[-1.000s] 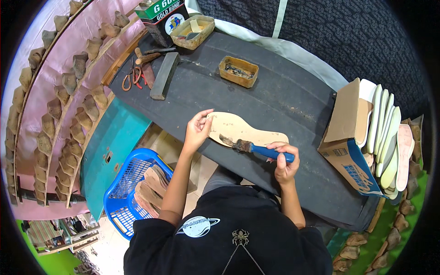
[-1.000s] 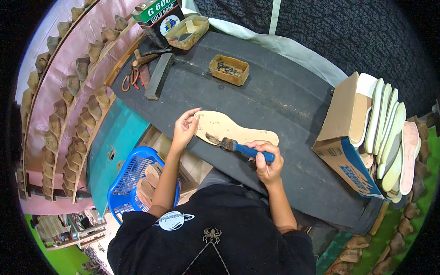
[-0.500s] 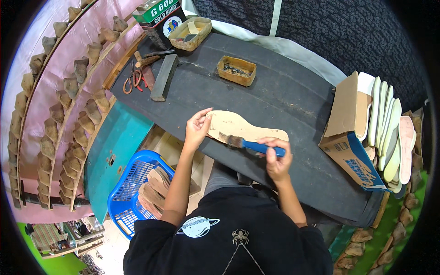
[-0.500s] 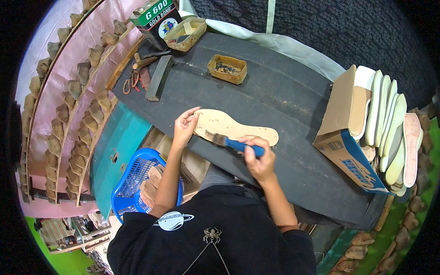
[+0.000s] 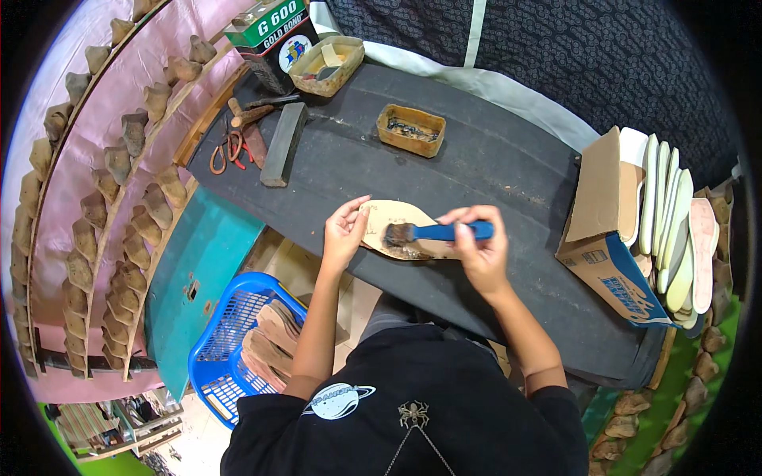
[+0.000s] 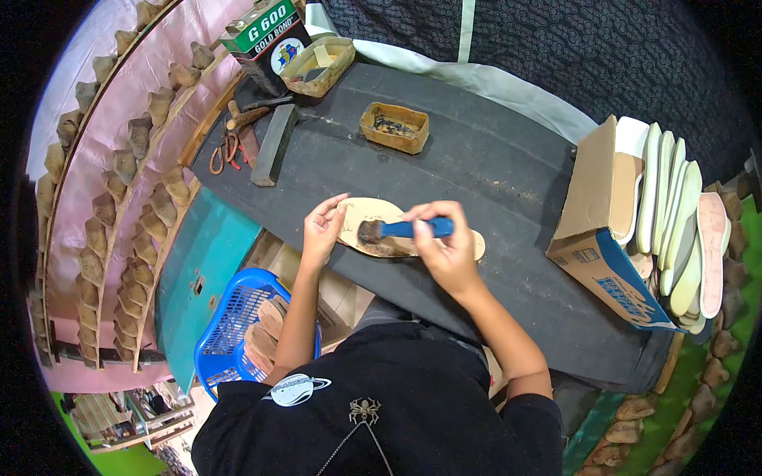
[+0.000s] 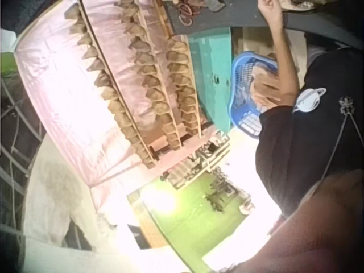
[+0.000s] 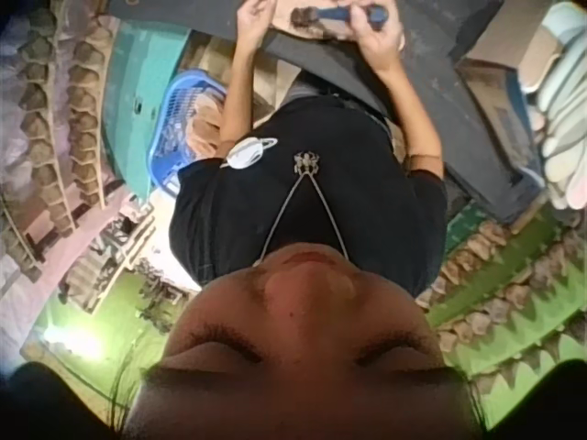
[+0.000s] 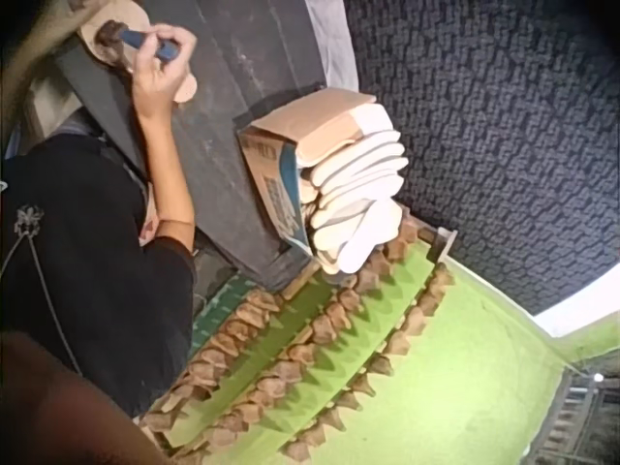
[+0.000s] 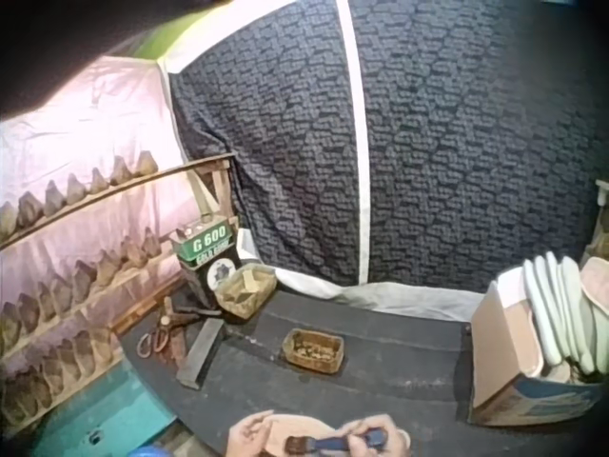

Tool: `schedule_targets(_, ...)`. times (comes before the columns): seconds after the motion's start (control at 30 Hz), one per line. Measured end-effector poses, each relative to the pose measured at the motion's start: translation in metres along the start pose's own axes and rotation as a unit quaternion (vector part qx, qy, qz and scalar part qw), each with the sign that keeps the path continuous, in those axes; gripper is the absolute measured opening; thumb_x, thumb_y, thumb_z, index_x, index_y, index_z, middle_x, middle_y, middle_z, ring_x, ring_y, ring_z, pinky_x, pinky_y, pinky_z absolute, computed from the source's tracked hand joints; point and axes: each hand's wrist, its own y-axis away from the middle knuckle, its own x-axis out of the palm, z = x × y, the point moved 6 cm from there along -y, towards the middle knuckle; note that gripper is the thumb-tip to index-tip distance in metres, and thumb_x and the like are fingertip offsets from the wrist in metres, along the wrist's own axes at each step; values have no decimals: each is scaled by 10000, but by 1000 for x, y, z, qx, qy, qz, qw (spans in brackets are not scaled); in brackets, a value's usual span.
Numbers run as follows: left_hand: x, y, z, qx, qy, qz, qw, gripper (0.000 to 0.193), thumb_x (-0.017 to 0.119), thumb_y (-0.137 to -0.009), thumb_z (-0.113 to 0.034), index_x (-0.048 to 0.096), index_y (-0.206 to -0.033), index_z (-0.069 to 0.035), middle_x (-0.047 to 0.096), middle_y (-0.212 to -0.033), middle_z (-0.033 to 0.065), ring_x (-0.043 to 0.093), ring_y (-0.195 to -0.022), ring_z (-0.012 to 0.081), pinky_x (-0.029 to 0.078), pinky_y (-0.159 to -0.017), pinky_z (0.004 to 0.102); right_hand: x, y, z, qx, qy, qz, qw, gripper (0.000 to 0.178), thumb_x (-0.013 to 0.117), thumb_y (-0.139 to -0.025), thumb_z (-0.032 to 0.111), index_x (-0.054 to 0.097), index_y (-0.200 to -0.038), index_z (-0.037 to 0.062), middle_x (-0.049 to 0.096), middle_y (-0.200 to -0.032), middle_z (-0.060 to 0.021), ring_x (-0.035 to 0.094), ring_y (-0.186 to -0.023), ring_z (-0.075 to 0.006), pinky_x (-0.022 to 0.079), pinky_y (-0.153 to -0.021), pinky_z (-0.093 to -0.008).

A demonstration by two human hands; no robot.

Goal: The person takes shoe soles from a cardboard box, applies adhesive to their surfaces using a brush, and places the glued soles into a blue basket.

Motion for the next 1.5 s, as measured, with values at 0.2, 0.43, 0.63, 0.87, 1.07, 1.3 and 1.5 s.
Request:
schedule_targets(0.2, -7, 0, 2, 6, 6, -6, 1000, 287, 482, -835, -60, 455, -1089, 69, 595, -894, 107, 562, -766, 83, 449, -668, 185, 4, -3, -6, 2, 67, 34, 997, 179, 513, -795, 63, 369, -897, 36, 546, -852, -115, 522, -769, -139, 432, -698, -274)
schedule_targets(0.43, -4, -1, 0, 4, 19, -1, 1000, 290, 487, -834, -65, 458, -1092, 64, 592, -907, 106, 562, -782, 89, 450, -683, 191, -55, 10, 18, -62, 231, 43, 970, 203, 526, -761, 66, 349, -854, 37, 548, -722, -128, 545, -656, -157, 451, -613, -268)
schedule_targets(0.63, -5, -1, 0, 3, 10, -5, 1000, 292, 492, -833, -69, 463, -1094, 57, 590, -913, 104, 561, -792, 96, 454, -690, 200, -37, -13, 29, -88, 179, 7, 980, 173, 513, -768, 48, 355, -838, 44, 544, -701, -108, 532, -635, -131, 442, -581, -248)
schedule_targets(0.87, -7, -1, 6, 11, 6, -9, 1000, 294, 496, -830, -66, 463, -1091, 65, 590, -912, 101, 562, -778, 93, 454, -683, 196, 33, -29, 11, -119, 187, 88, 971, 282, 613, -728, 96, 372, -867, 47, 553, -707, -94, 568, -589, -216, 451, -538, -284)
schedule_targets(1.07, -6, 1, 3, 3, -3, -21, 1000, 290, 495, -830, -61, 469, -1088, 69, 596, -893, 98, 558, -772, 86, 446, -668, 185, 7, -14, 16, -170, 301, 107, 932, 265, 610, -704, 63, 375, -825, 44, 533, -655, -78, 541, -528, -186, 439, -497, -273)
schedule_targets(1.3, -6, -1, 3, 14, -4, -24, 1000, 293, 498, -830, -65, 468, -1087, 72, 598, -883, 99, 561, -764, 85, 448, -666, 184, -27, -17, 17, -109, 289, 74, 948, 231, 602, -685, 32, 400, -797, 42, 527, -626, -63, 547, -510, -170, 433, -470, -258)
schedule_targets(1.5, -4, -2, 6, 9, -9, -21, 1000, 294, 497, -832, -71, 468, -1088, 71, 599, -877, 102, 567, -736, 85, 455, -641, 182, 20, -32, 9, -164, 134, 18, 977, 233, 590, -718, 40, 390, -838, 34, 527, -650, -63, 536, -542, -138, 434, -504, -242)
